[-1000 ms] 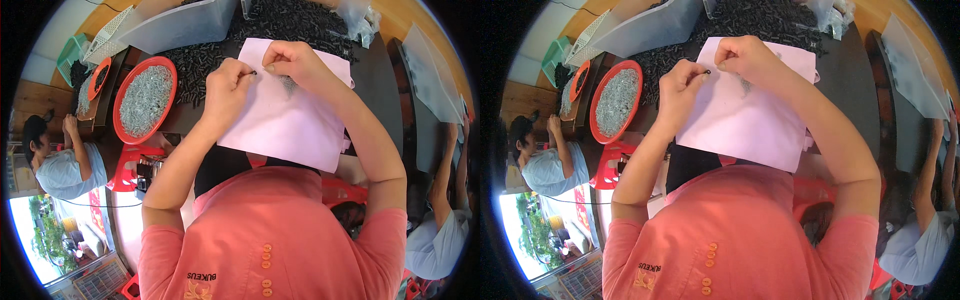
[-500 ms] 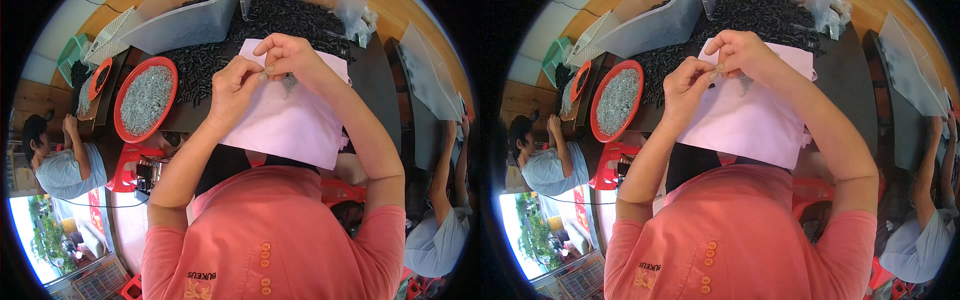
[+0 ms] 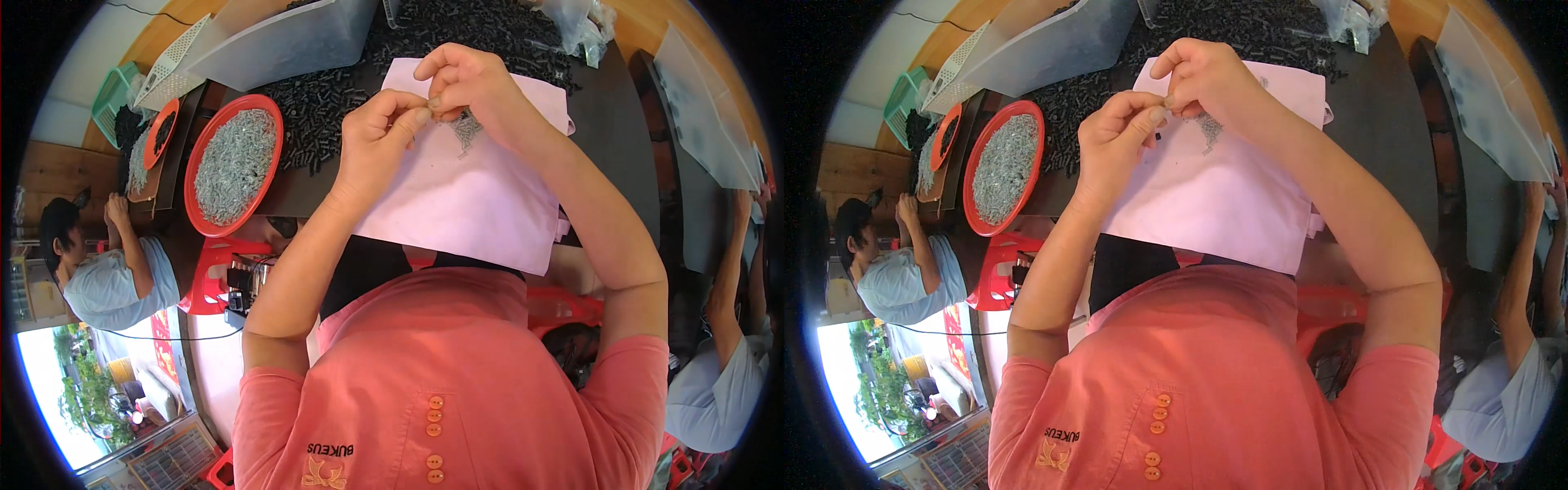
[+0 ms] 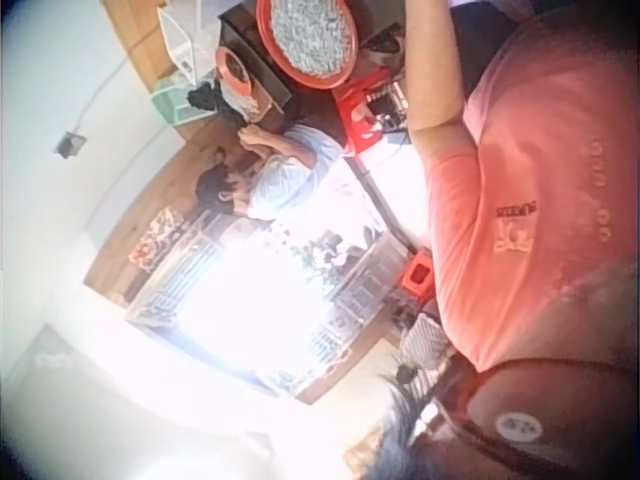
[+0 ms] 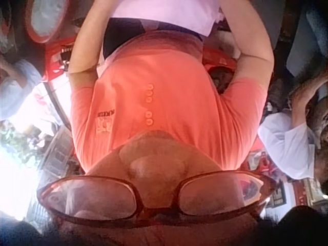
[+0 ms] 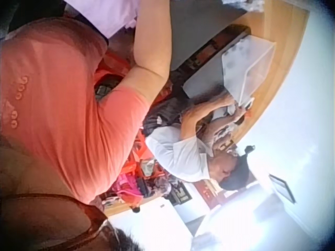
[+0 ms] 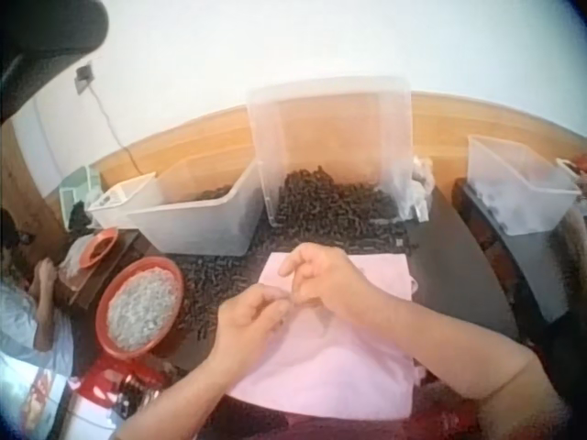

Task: The person assembles small parts by hand, repeatedly picking up plastic pieces and metal pins, inserting the pins into the plastic pieces, and placing them onto a cloth pad.

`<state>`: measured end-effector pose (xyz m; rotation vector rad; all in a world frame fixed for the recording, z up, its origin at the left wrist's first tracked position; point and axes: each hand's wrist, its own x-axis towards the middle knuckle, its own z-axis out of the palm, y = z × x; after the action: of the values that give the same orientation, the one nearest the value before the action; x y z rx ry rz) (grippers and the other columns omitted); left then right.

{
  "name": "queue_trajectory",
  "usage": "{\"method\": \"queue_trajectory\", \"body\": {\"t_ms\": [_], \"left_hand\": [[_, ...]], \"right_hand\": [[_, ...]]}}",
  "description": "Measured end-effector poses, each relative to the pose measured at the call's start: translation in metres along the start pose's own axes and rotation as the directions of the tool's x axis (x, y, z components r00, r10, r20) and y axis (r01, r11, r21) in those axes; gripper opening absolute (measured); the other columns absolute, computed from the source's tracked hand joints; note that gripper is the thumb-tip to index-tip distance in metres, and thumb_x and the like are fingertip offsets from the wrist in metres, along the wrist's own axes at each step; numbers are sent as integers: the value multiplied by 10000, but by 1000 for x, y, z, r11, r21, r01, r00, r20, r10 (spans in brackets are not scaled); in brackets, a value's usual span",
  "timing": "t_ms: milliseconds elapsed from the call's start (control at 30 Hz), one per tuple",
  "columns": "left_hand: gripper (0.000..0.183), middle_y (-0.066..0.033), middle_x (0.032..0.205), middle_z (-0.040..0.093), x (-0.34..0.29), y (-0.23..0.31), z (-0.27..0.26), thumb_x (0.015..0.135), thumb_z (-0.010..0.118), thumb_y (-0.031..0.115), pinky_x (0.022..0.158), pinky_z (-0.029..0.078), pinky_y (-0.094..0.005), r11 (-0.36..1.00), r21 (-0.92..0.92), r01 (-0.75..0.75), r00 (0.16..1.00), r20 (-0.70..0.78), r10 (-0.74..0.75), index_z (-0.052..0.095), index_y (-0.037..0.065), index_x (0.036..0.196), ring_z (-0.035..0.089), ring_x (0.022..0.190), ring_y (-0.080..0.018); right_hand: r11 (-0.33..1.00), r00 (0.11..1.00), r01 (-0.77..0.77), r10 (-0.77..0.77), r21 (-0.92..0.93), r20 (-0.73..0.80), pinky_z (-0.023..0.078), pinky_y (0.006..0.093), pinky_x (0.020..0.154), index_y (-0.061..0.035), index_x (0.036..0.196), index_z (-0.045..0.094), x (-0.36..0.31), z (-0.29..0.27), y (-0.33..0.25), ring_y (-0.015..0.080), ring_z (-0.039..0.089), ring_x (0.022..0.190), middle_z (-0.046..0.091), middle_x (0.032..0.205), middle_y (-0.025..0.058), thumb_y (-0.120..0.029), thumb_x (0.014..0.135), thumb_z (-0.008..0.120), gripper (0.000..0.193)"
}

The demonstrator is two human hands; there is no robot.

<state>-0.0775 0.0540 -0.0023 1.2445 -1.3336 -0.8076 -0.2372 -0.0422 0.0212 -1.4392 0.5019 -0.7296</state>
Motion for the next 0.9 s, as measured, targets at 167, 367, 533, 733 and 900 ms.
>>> {"method": "queue_trajectory", "body": {"t_ms": [167, 367, 533, 733, 900], "left_hand": [[99, -1, 808, 627, 0, -1, -2, 906, 680, 75, 561, 430, -192, 992, 106, -70, 997, -11, 71, 673, 0, 970, 540, 650, -49], [60, 0, 794, 608, 0, -1, -3, 884, 681, 40, 572, 420, -200, 959, 184, -214, 972, -53, 228, 664, -14, 905, 537, 654, -51], [63, -9, 775, 594, -3, -4, -3, 860, 688, 23, 587, 430, -212, 975, 105, -197, 971, -114, 208, 649, -18, 886, 540, 653, -60], [53, -12, 739, 579, -4, 0, -4, 848, 688, 10, 596, 433, -217, 986, -13, -165, 966, -206, 158, 644, -18, 857, 540, 655, -67], [54, -12, 733, 577, -6, 1, -4, 858, 681, 23, 584, 432, -218, 976, 100, -195, 961, -180, 210, 645, -17, 857, 540, 646, -66]], "right_hand": [[1000, 999, -13, 14, 18, -47, 429, 239, 591, 13, 1026, 579, -2, 3, -6, 108, 547, 623, 607, 711, 47, -10, 734, 611, 295], [997, 1000, 19, -18, 79, -23, 424, 242, 559, 21, 1000, 584, 2, -1, 3, 111, 553, 614, 606, 695, 54, 21, 720, 619, 282], [995, 997, 60, -55, 83, -54, 413, 238, 525, 15, 964, 606, 0, 6, -1, 110, 557, 601, 585, 663, 43, -1, 751, 664, 222], [952, 980, -191, 199, -238, 8, 405, 204, 535, -72, 851, 661, 1, 5, -8, 74, 570, 619, 607, 704, -9, -274, 910, 631, 213], [970, 984, -140, 159, -200, 82, 413, 205, 531, -64, 844, 653, 0, 4, -1, 80, 580, 622, 608, 720, -3, -285, 921, 617, 237]]}}
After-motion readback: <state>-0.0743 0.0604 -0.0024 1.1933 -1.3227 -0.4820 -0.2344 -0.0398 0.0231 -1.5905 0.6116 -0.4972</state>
